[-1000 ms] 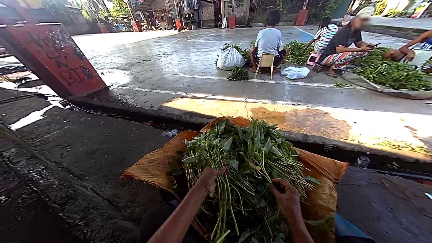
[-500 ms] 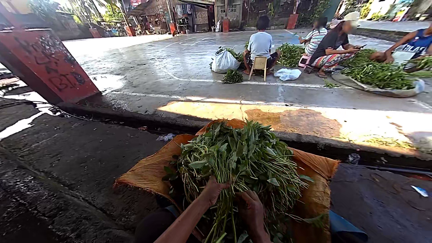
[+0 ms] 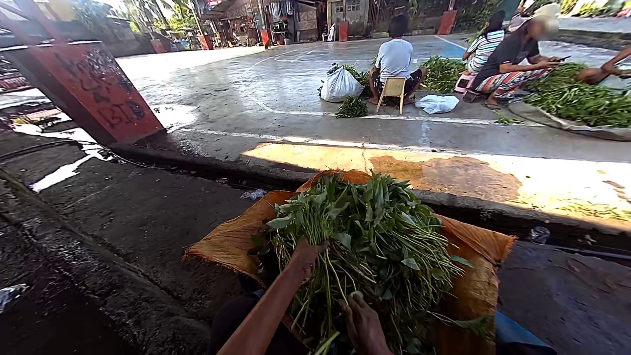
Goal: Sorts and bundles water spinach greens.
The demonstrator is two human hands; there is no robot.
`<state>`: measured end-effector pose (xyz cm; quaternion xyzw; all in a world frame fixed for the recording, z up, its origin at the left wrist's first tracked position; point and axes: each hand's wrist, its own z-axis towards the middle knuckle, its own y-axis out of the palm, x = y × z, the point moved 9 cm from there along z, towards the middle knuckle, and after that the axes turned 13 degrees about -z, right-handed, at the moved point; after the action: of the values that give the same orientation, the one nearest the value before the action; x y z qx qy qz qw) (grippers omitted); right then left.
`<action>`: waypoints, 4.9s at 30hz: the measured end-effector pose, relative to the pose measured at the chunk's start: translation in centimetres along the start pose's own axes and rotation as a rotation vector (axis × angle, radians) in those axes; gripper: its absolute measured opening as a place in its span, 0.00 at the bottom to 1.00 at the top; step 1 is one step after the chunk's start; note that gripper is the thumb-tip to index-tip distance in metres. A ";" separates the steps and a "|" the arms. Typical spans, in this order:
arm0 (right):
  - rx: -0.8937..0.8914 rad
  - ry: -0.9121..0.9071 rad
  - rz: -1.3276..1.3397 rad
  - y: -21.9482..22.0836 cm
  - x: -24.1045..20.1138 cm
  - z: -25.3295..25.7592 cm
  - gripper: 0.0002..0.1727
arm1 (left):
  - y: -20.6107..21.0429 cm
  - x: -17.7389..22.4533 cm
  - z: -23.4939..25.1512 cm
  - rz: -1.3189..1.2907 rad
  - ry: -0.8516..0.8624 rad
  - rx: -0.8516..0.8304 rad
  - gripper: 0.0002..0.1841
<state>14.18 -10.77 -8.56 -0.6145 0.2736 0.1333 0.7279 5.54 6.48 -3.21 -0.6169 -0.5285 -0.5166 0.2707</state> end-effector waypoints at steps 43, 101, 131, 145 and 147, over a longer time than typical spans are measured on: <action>0.447 -0.234 0.464 -10.5 3.3 3.1 0.16 | 2.1 0.8 -0.3 -0.583 -0.119 -0.179 0.06; -0.176 0.121 0.819 -1.6 -1.7 7.3 0.17 | 0.2 -0.1 0.7 -0.239 -0.065 -0.045 0.21; -0.061 0.270 0.750 0.0 0.1 5.6 0.33 | 1.4 1.1 0.0 -0.491 -0.088 -0.200 0.15; -0.298 0.307 -0.054 1.3 7.6 0.5 0.22 | -0.3 0.7 0.9 -0.424 0.049 0.015 0.13; -0.526 0.264 -0.278 2.8 6.2 -0.3 0.25 | 0.2 0.5 0.5 -0.450 0.005 -0.005 0.10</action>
<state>17.68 -11.33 -14.39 -0.8248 0.2354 0.0180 0.5137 5.90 7.04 -2.88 -0.4828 -0.6507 -0.5670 0.1482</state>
